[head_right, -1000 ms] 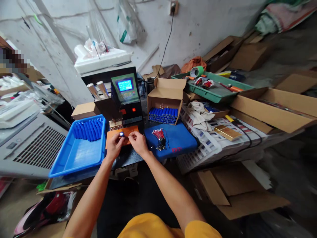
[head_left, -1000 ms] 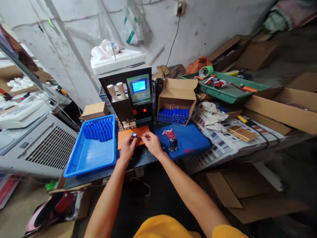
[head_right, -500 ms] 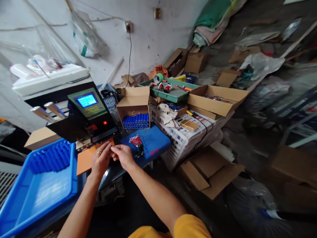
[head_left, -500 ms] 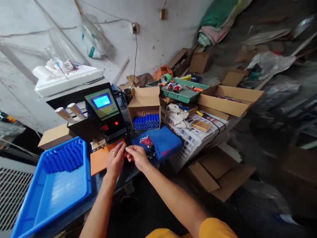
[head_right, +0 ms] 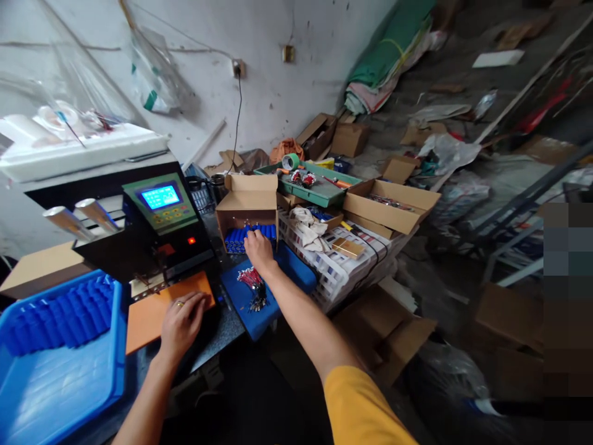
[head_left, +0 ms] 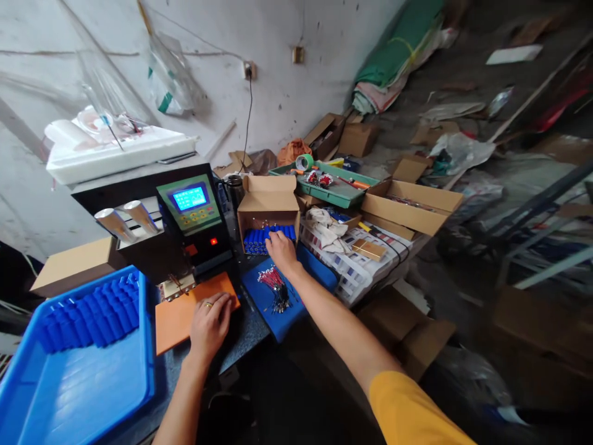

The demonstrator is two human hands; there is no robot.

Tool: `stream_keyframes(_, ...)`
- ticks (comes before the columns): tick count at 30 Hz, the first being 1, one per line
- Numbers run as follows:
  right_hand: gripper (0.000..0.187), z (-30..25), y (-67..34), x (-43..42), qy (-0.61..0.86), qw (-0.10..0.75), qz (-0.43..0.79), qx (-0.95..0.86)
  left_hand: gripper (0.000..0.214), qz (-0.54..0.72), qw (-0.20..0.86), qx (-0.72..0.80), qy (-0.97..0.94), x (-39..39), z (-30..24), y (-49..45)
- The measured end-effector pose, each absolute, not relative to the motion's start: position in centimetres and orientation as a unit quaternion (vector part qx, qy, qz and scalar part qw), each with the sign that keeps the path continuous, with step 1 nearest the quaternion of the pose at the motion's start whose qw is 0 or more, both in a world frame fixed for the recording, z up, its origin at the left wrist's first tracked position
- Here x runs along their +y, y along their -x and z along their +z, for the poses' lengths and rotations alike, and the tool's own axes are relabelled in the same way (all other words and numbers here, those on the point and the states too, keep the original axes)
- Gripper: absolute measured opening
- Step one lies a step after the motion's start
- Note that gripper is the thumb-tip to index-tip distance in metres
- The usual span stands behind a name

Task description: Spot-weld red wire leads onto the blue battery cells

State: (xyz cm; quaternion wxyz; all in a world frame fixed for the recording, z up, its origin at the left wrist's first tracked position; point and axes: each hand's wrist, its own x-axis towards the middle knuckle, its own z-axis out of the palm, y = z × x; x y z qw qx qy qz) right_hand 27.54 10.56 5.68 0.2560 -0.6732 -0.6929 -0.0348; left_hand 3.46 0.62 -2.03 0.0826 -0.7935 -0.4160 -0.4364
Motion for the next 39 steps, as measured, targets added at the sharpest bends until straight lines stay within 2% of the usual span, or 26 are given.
stream_keyframes(5,0.034,7.8,-26.6,12.3,0.677,0.074,-0.082,-0.727,0.014,-0.44,0.074,-0.417,0.792,0.7,-1.9,-3.7)
stream_keyframes(11,0.036,8.8,-24.5,13.8,0.652,-0.017,-0.084,-0.754,0.014,-0.441,0.05,-0.419,0.792,0.7,-1.8,-3.6)
stream_keyframes(19,0.034,9.7,-24.3,13.6,0.647,-0.047,-0.066,-0.759,0.015,-0.451,0.022,-0.427,0.783,0.6,-1.5,-3.4)
stream_keyframes(23,0.033,8.3,-25.8,11.7,0.661,0.031,-0.069,-0.747,0.018,-0.454,-0.01,-0.449,0.77,0.6,-1.6,-3.3)
stream_keyframes(25,0.031,6.8,-27.1,10.6,0.68,0.077,-0.021,-0.729,0.019,-0.458,-0.027,-0.453,0.764,0.6,-1.6,-3.2)
stream_keyframes(29,0.021,3.5,-29.7,9.3,0.72,0.076,0.139,-0.676,0.02,-0.463,-0.038,-0.465,0.754,0.6,-1.6,-3.3)
stream_keyframes(39,0.022,2.3,-30.6,9.1,0.719,0.085,0.191,-0.663,0.029,-0.455,-0.065,-0.506,0.73,0.6,-1.5,-3.6)
